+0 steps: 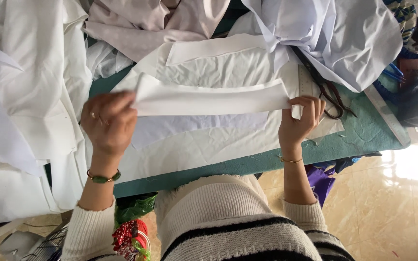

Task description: Cutting fabric with scissors and aligning fabric pieces on a cutting table

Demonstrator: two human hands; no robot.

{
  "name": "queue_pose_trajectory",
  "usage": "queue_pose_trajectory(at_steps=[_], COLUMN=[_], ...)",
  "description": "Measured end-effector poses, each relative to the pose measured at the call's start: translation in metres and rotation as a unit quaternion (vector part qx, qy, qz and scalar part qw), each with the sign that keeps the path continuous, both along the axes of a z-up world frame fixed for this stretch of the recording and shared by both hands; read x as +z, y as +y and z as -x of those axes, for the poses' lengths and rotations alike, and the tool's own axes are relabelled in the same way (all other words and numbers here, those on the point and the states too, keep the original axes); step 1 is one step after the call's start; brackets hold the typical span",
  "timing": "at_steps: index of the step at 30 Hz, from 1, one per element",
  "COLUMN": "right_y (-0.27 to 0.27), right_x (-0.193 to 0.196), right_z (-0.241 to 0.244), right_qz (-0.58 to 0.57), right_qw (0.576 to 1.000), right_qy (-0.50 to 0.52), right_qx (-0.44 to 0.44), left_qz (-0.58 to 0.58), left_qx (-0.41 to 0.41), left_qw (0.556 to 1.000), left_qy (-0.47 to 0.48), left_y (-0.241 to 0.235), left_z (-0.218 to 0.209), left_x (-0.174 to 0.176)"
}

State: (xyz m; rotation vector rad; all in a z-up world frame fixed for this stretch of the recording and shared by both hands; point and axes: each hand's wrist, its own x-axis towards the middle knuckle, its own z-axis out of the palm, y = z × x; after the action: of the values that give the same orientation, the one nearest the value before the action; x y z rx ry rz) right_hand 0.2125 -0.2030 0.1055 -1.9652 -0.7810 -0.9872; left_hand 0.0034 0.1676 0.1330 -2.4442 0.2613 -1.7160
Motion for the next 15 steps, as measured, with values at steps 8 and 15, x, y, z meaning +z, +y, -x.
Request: queue_pose_trajectory(at_steps=[8,15], right_y=[-0.046,-0.052], right_x=[0.024,-0.030], right_z=[-0.009,-0.004], right_qz=[0.209,0.306], right_qw=[0.705,0.615], right_qy=[0.652,0.690], right_qx=[0.183,0.228], left_qz=[0.723,0.583], left_qx=[-0.149,0.025], left_qw=[0.529,0.501], left_qy=[0.418,0.640], left_y=[0.000,-0.026], left_z=[0.041,0.067], left_x=[-0.010,-0.030])
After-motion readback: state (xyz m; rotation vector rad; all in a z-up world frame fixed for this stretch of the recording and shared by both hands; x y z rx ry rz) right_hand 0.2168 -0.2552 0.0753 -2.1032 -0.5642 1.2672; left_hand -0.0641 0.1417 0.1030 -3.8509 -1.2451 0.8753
